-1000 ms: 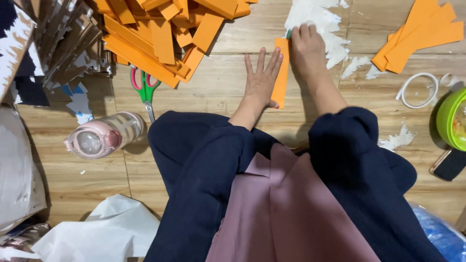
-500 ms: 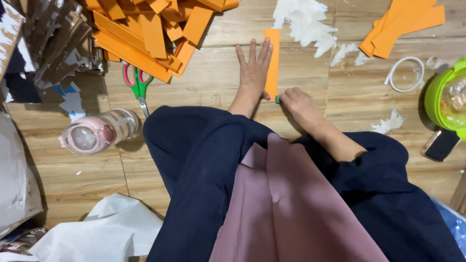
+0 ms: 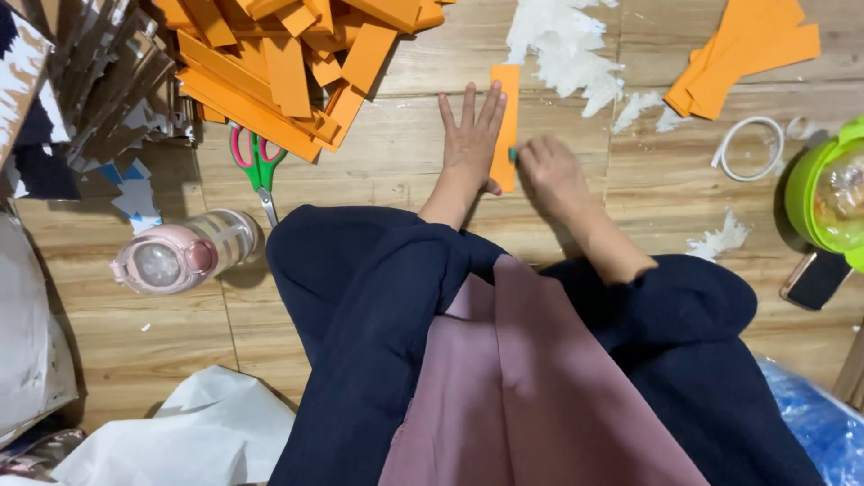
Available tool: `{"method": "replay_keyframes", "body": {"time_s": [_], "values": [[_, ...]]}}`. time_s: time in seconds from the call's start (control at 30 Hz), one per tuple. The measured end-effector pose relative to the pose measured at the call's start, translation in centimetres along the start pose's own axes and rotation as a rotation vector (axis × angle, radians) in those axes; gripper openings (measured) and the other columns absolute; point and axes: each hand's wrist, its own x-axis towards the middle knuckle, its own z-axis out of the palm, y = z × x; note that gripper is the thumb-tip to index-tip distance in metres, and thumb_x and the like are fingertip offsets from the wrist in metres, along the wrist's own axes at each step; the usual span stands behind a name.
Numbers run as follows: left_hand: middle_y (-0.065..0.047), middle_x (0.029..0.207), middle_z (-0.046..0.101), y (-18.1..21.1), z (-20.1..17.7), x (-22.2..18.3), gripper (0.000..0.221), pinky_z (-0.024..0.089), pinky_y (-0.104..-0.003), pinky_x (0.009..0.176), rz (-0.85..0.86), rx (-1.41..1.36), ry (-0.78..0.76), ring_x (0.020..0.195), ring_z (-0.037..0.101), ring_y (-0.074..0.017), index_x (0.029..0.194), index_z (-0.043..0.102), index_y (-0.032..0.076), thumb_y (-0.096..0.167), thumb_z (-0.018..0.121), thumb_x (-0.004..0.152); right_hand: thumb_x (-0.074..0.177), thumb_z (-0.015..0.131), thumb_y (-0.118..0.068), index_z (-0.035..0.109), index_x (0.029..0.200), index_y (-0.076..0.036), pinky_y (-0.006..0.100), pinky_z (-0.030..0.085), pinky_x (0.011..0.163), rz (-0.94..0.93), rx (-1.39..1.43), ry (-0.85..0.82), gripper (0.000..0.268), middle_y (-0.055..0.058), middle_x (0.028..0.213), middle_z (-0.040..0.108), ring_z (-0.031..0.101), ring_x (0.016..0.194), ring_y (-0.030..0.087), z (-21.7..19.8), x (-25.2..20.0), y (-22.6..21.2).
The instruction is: Folding and creasing orange paper strips manually using a small tool to sharpen the folds.
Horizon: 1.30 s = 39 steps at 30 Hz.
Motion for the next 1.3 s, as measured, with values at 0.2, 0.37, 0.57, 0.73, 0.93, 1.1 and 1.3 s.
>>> {"method": "replay_keyframes", "body": {"time_s": [0.2, 0.37, 0.57, 0.73, 0.93, 1.1, 1.3], "values": [[-0.013, 0.147, -0.009, -0.1, -0.1, -0.4, 0.139, 0.0, -0.07, 0.097, 0.012, -0.006, 0.017, 0.133, -0.006, -0.0404, 0.143, 0.004, 0.003, 0.061, 0.08, 0.042, 0.079, 0.06, -0.002, 0.054, 0.093, -0.001, 0.033, 0.043, 0.06, 0.081, -0.081, 0.113, 0.015, 0.012, 0.083, 0.05, 0.049, 0.073, 0.026, 3.2, 5.7, 4.8], [-0.012, 0.147, -0.009, -0.2, -0.2, -0.4, 0.141, 0.003, -0.07, 0.096, 0.013, 0.011, 0.004, 0.133, -0.005, -0.0398, 0.143, 0.002, 0.003, 0.063, 0.079, 0.041, 0.074, 0.066, -0.003, 0.055, 0.082, -0.004, 0.031, 0.047, 0.055, 0.184, -0.099, 0.148, 0.013, 0.008, 0.081, 0.052, 0.053, 0.069, 0.023, 5.1, 6.4, 7.1], [-0.013, 0.147, -0.007, -0.2, 0.4, -0.2, 0.139, 0.003, -0.07, 0.097, 0.013, 0.03, 0.038, 0.134, -0.002, -0.0383, 0.143, 0.003, 0.004, 0.064, 0.078, 0.042, 0.081, 0.054, 0.002, 0.051, 0.075, 0.002, 0.037, 0.036, 0.057, 0.107, 0.252, 0.029, 0.007, 0.016, 0.072, 0.046, 0.043, 0.061, 0.029, -1.1, 1.1, -0.4], [-0.017, 0.148, 0.0, 0.3, 0.2, 0.3, 0.133, 0.003, -0.07, 0.096, 0.025, 0.144, 0.018, 0.133, 0.007, -0.0444, 0.144, 0.008, 0.016, 0.071, 0.072, 0.041, 0.078, 0.057, -0.01, 0.053, 0.088, -0.003, 0.03, 0.045, 0.065, -0.046, 0.052, -0.219, 0.012, 0.009, 0.083, 0.05, 0.05, 0.073, 0.023, -1.1, -3.9, -2.1], [-0.015, 0.106, 0.052, 0.5, 4.4, 3.2, 0.031, 0.017, -0.065, 0.096, 0.103, 0.264, 0.226, 0.104, 0.045, -0.0358, 0.119, 0.049, 0.02, 0.024, 0.043, 0.089, 0.079, 0.065, -0.022, 0.058, 0.1, -0.01, 0.04, 0.047, 0.074, 0.487, 0.15, -0.231, 0.025, 0.01, 0.085, 0.055, 0.057, 0.085, 0.03, 1.2, -8.0, 4.8], [-0.005, 0.084, 0.053, -5.0, 6.0, 0.3, 0.013, 0.037, -0.044, 0.071, 0.272, 0.175, 0.618, 0.077, 0.049, -0.0239, 0.081, 0.066, 0.018, 0.018, 0.053, 0.078, 0.071, 0.071, -0.015, 0.051, 0.112, -0.005, 0.042, 0.042, 0.081, 0.523, -0.192, -0.056, 0.046, 0.015, 0.099, 0.05, 0.052, 0.095, 0.032, 0.5, -7.1, 6.3], [-0.005, 0.1, 0.052, -12.7, -6.8, -3.9, 0.048, 0.045, -0.034, 0.056, 0.14, 0.294, 1.173, 0.068, 0.053, -0.0187, 0.117, 0.049, 0.014, 0.009, 0.066, 0.072, 0.075, 0.065, -0.014, 0.04, 0.124, 0.0, 0.048, 0.026, 0.099, 0.457, -0.099, 0.005, 0.057, 0.022, 0.123, 0.039, 0.036, 0.116, 0.039, 0.9, -1.8, 2.1]]}}
